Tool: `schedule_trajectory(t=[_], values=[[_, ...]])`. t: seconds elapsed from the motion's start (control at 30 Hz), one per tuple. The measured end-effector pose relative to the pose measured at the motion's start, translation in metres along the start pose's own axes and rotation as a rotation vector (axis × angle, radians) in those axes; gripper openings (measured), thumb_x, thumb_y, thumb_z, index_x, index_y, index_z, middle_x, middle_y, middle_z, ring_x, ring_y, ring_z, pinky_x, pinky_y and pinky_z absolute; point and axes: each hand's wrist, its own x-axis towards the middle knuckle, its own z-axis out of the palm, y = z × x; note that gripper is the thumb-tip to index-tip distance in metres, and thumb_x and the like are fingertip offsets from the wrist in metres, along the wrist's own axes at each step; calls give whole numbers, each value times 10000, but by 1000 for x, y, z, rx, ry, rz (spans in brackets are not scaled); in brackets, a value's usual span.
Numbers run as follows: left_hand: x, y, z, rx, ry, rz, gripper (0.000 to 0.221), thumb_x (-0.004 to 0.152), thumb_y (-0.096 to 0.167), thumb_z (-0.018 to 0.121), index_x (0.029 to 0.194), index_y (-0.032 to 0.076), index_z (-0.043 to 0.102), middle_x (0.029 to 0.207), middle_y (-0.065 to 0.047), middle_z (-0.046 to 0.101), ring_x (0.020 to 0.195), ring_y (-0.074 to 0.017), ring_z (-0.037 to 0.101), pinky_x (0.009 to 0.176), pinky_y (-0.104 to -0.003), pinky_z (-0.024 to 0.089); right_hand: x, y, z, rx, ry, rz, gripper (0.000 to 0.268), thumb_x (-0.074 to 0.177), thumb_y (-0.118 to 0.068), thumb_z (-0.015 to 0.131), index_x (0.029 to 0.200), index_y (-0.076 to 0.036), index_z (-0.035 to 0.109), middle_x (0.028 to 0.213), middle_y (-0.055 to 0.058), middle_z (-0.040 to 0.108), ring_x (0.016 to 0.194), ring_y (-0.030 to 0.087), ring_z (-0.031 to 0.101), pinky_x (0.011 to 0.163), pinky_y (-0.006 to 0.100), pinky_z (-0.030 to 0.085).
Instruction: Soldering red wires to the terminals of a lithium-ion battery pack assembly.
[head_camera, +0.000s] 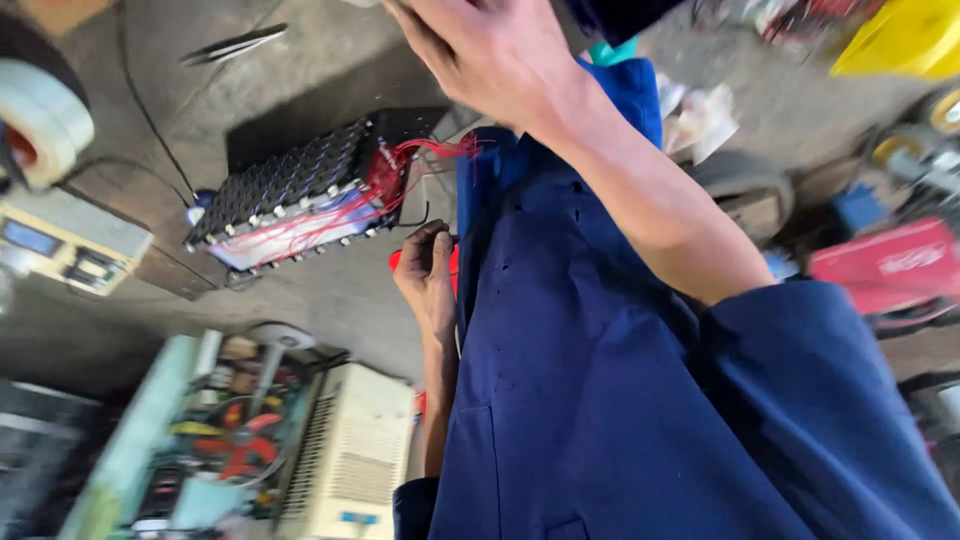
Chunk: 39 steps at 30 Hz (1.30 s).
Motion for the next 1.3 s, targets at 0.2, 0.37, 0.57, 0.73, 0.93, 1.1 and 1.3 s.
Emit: schedule_trajectory(t=[0.2,0.37,0.57,0.73,0.93,1.1,1.3], values=[[11,17,-8,193,-45,22,194,974,127,658,1124,15,706,1028,-94,743,937,-164,712,902,-291,587,-77,-21,-20,333,51,26,64,1095,-101,711,1143,-70,739,828,80,533,632,243,529,540,381,405],[16,8,-28,221,-27,157,166,980,104,661,1111,22,720,1091,-78,729,1033,-140,681,948,-280,564,-112,-39,44,348,25,-1,210,1123,-305,663,1286,-199,744,1043,76,653,777,237,678,833,523,454],[14,-9,-32,226,-17,209,165,961,151,677,1085,60,736,1038,-56,762,953,-121,689,907,-272,555,-96,-42,65,307,62,-172,94,1110,-240,730,1122,-180,802,979,50,627,745,227,633,585,376,476],[11,-6,-30,134,-106,133,162,962,153,704,1099,72,733,1017,-25,765,880,-68,673,849,-213,534,-95,-37,71,138,37,-238,67,1100,-217,807,1036,-218,830,944,5,645,754,194,657,541,341,425],[12,-15,-35,43,-148,113,142,966,137,711,1090,68,723,1023,-13,745,901,-72,658,867,-216,535,-98,-30,71,186,-118,-143,101,1010,-145,946,1078,-172,876,1064,24,703,871,192,705,670,323,520],[9,-13,-37,46,-178,95,163,968,170,708,1104,83,728,1004,-2,735,872,-79,642,836,-228,536,-95,-24,67,325,-234,-81,159,977,-55,953,1109,-29,868,1119,124,693,916,250,701,742,360,551],[9,-17,-38,44,-179,131,177,966,182,705,1106,79,734,1046,-34,740,914,-112,673,858,-248,566,-97,-23,69,503,-249,-39,162,1039,9,889,1163,80,813,1112,191,626,989,312,648,791,386,508]])
